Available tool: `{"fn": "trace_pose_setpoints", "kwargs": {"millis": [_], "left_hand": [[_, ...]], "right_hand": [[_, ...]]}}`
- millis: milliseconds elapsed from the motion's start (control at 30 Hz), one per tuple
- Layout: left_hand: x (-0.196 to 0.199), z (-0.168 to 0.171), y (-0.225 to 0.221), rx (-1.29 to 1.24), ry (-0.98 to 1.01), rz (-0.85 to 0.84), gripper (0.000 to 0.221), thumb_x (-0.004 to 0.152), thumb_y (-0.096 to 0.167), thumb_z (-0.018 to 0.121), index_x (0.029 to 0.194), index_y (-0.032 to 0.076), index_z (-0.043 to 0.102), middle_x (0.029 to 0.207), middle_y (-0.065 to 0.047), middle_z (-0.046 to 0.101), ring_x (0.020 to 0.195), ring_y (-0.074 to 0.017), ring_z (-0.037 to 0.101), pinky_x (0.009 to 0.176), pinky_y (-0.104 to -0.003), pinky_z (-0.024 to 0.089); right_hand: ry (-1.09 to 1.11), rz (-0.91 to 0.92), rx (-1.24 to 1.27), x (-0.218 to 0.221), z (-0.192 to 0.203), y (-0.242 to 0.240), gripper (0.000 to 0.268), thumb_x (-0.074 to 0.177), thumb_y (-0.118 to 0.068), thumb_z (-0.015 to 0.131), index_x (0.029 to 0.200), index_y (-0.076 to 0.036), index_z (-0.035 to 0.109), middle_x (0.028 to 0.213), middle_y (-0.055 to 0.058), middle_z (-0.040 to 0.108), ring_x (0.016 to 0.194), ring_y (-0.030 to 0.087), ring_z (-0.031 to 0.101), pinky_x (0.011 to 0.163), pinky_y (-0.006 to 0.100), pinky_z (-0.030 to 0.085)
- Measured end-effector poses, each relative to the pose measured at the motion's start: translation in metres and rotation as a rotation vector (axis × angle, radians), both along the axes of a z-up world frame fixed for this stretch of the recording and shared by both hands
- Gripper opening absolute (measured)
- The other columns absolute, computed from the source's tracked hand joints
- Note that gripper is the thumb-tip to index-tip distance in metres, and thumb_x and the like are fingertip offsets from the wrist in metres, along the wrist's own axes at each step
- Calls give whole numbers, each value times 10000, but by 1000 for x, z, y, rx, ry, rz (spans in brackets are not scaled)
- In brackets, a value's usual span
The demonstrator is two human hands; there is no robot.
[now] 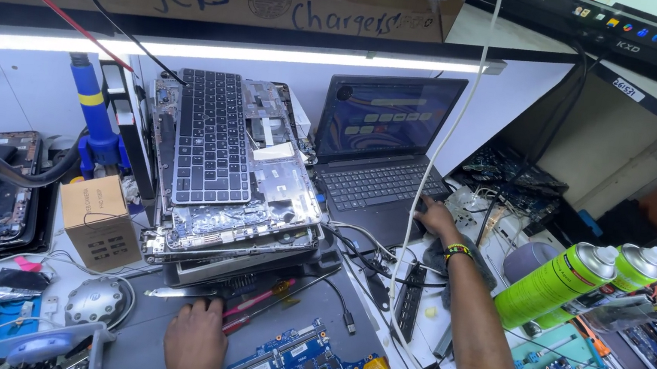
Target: Testing a laptop's functionality by interacting with the keyboard and touchpad on a repair workbench.
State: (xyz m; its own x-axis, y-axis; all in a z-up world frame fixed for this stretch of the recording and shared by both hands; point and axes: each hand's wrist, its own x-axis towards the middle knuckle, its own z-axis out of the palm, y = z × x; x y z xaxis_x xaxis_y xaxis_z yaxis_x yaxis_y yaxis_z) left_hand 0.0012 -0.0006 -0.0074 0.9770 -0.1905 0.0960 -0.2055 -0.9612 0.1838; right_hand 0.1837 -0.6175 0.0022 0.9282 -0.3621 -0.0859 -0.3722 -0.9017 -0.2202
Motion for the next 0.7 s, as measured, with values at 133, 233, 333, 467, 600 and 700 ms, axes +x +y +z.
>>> {"fn": "trace_pose_setpoints", "kwargs": {"millis": [133, 233, 333, 467, 600, 700], "left_hand": [[2, 1, 0, -11, 2, -9, 262, 817, 75, 587, 1052, 161, 665, 1000, -88, 691, 973, -335, 653, 803, -462, 561], [-4, 4, 3, -17, -28, -29, 232, 814, 62, 591, 1016, 155, 656, 986, -99, 681, 959, -343, 642, 786, -462, 550], [-4, 10, 1, -31, -2, -27, 260, 838, 33, 566, 1060, 135, 657, 1005, -109, 689, 966, -342, 646, 786, -460, 552], [-2, 11, 1, -5, 23, -17, 276, 860, 58, 593, 1112, 147, 662, 1041, -98, 698, 994, -326, 655, 810, -453, 561], [-1, 5, 0, -16, 7, -17, 286, 858, 57, 600, 1122, 148, 664, 1047, -94, 690, 1001, -332, 650, 813, -461, 564], [0, 7, -1, 6, 38, -14, 250, 888, 102, 614, 1123, 172, 655, 1056, -77, 684, 1015, -312, 648, 823, -447, 562]], "right_hand": [[-79, -46, 19, -10, 7, 15, 753, 922, -424, 696, 1575, -200, 396, 1346, 280, 573, 1223, 439, 595, 1009, 492, 486], [-228, -42, -34, -18, -3, 26, 701, 887, -457, 714, 1447, -100, 489, 1271, 263, 648, 1184, 448, 610, 971, 511, 496], [-335, -50, -68, -34, 19, 58, 672, 887, -202, 742, 1480, -65, 459, 1066, 207, 697, 1046, 428, 657, 919, 527, 519], [-551, 65, -26, -41, 37, 93, 501, 886, -177, 656, 1375, -97, 578, 990, 95, 693, 1009, 342, 650, 826, 500, 542], [-244, 32, 37, -69, 77, 156, 655, 910, -404, 740, 1466, -166, 489, 1179, 25, 736, 1116, 309, 688, 889, 503, 598], [-60, -7, -117, -83, 78, 177, 729, 911, -619, 636, 1474, -205, 428, 1311, 82, 672, 1333, 365, 498, 1072, 530, 349]]}}
